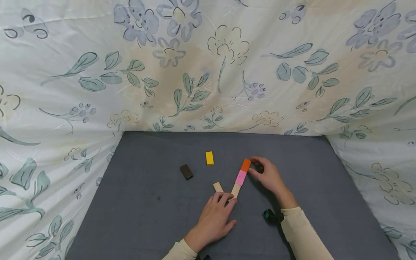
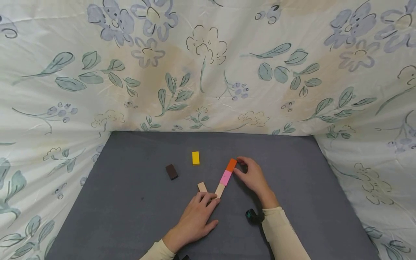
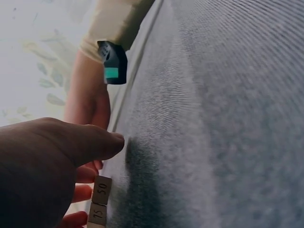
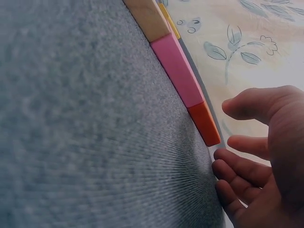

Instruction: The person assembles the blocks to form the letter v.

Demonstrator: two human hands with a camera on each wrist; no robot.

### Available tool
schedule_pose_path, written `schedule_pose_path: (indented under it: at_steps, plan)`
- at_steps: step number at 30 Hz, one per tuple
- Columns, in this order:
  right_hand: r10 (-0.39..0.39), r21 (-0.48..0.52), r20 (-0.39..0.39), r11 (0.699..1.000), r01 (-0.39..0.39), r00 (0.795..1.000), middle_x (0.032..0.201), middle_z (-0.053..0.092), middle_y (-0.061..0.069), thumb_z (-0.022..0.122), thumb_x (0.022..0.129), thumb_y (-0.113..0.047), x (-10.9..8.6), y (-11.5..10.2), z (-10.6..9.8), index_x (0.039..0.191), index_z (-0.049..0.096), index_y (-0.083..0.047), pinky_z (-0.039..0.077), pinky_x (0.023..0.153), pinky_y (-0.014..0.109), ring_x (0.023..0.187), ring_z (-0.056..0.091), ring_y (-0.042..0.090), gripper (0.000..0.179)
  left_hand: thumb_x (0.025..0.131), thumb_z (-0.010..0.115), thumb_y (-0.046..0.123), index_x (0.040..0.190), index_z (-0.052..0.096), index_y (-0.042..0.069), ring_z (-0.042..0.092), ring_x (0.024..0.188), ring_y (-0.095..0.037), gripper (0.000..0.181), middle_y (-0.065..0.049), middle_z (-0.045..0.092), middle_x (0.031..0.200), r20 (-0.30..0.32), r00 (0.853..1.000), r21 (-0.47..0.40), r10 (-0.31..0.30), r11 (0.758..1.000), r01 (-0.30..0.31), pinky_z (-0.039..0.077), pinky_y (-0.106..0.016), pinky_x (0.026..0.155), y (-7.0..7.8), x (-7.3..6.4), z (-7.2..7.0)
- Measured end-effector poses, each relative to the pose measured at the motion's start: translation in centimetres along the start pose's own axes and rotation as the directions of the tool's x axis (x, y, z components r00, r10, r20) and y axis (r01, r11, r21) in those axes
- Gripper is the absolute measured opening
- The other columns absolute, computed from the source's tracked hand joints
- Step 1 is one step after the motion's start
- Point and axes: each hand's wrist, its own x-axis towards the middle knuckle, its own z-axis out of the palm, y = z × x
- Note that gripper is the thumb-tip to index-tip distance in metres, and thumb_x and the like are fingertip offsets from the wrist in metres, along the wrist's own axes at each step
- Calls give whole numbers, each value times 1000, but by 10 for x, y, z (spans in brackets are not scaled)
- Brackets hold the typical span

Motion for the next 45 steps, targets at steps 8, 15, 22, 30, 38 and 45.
schedule_pose_path:
  at_steps: [8, 15, 22, 30, 38, 45]
  plan:
    - [-27, 15, -16, 1000, 27, 1000, 134, 67, 20, 81, 100, -19, -8, -2, -2, 146, 64, 0, 52, 100, 60, 117, 63, 38, 53, 96, 83, 47, 138, 71, 19, 51, 124, -22, 52, -1, 59, 139, -14, 1000, -27, 21, 999, -21, 48, -44, 105, -1, 5, -9]
    - [-37, 18, -36, 999, 38, 999, 132, 67, 20, 81, 100, -20, -17, -5, -4, 146, 63, -1, 53, 98, 60, 117, 64, 37, 53, 98, 81, 44, 137, 70, 18, 50, 127, -23, 48, 0, 59, 138, -10, 1000, -77, 22, 997, -23, 47, -45, 107, -2, 7, -14]
    - [-42, 14, -60, 999, 43, 997, 129, 68, 19, 83, 98, -16, -24, -6, -6, 145, 65, -1, 53, 97, 59, 114, 64, 37, 52, 100, 80, 41, 140, 68, 17, 51, 129, -23, 48, -4, 58, 140, 2, 1000, -132, 9, 991, -8, 46, -46, 110, -4, 6, -16]
    - [-30, -3, -63, 1000, 30, 998, 128, 68, 18, 84, 97, -16, -29, -11, -6, 144, 65, -2, 53, 99, 59, 114, 64, 36, 52, 101, 80, 37, 142, 65, 16, 51, 128, -25, 49, -7, 56, 140, -29, 1000, -202, -4, 979, -2, 49, -44, 108, -9, 6, -16]
    - [-35, 5, -64, 999, 35, 997, 132, 67, 17, 84, 97, -16, -33, -17, -7, 143, 66, -3, 53, 99, 59, 116, 64, 37, 51, 102, 78, 32, 143, 65, 14, 49, 129, -23, 46, -5, 52, 141, -59, 998, -325, -31, 946, 10, 52, -40, 104, -12, 2, -18]
    - [-43, -6, -64, 999, 42, 997, 133, 67, 17, 83, 97, -15, -36, -19, -8, 142, 67, -3, 53, 99, 60, 117, 64, 37, 49, 102, 79, 29, 143, 65, 14, 49, 125, -21, 46, -4, 51, 141, -102, 993, -376, -62, 926, 19, 54, -37, 98, -15, -1, -21]
